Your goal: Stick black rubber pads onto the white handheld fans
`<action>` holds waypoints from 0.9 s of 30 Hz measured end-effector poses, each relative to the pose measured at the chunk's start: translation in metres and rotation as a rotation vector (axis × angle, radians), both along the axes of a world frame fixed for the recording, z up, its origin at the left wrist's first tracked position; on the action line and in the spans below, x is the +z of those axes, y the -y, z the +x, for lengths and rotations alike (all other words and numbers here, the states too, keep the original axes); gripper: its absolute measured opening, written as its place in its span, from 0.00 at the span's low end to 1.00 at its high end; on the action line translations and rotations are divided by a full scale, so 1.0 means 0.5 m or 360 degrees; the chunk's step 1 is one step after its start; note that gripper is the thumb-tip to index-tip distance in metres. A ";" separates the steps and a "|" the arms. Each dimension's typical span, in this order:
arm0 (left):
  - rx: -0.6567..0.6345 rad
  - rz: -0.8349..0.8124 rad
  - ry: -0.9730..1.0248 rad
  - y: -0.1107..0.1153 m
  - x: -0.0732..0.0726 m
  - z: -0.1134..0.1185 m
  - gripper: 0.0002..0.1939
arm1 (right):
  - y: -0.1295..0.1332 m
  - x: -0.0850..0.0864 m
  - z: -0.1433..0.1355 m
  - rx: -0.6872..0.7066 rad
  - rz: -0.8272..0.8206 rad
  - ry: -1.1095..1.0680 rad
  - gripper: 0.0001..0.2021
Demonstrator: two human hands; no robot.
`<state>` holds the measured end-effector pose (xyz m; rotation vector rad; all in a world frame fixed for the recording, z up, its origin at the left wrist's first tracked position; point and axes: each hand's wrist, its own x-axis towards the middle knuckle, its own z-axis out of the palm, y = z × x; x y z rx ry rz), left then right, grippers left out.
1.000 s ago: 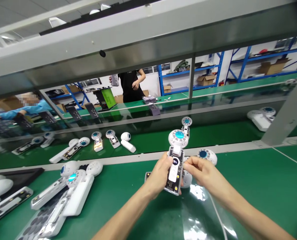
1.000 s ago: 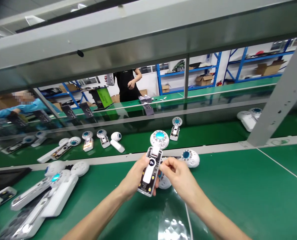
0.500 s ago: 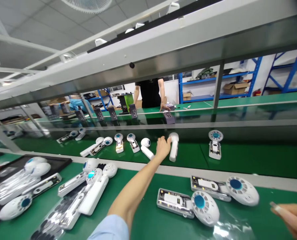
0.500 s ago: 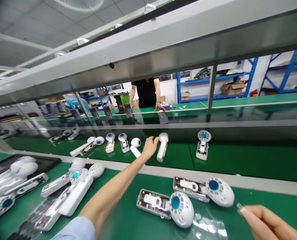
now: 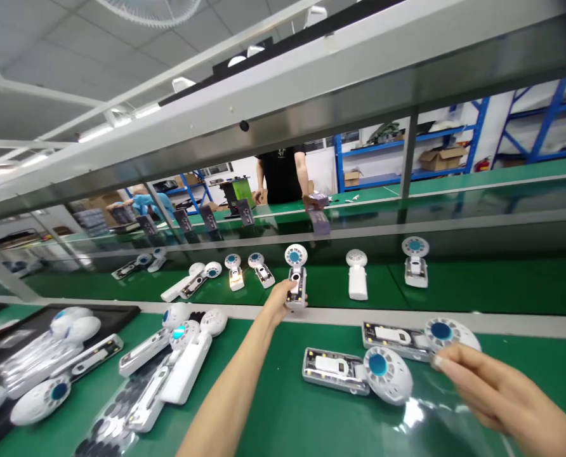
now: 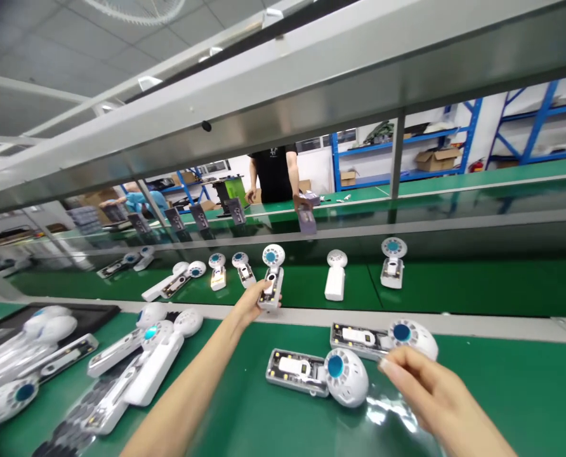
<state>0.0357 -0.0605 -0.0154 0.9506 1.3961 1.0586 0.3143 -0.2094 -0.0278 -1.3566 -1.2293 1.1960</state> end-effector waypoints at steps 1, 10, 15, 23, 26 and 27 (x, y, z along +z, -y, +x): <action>-0.0069 0.0022 0.0101 0.020 0.007 0.014 0.09 | -0.002 0.023 -0.018 0.0049 0.0025 -0.0008 0.25; -0.0638 0.0039 0.0633 0.192 0.047 0.126 0.14 | -0.041 0.079 -0.125 0.0205 0.0108 -0.0182 0.17; -0.0781 0.0071 0.0649 0.220 0.053 0.134 0.17 | -0.039 0.082 -0.132 0.0234 0.0081 -0.0219 0.19; -0.0814 0.0138 0.0384 0.234 0.074 0.136 0.20 | -0.032 0.086 -0.119 0.0248 0.0045 -0.0177 0.17; -0.0741 0.0249 0.0070 0.243 0.086 0.145 0.24 | -0.036 0.081 -0.120 0.0218 0.0086 -0.0025 0.15; -0.0731 0.0287 -0.0006 0.247 0.089 0.149 0.25 | -0.039 0.080 -0.122 0.0217 0.0085 -0.0004 0.14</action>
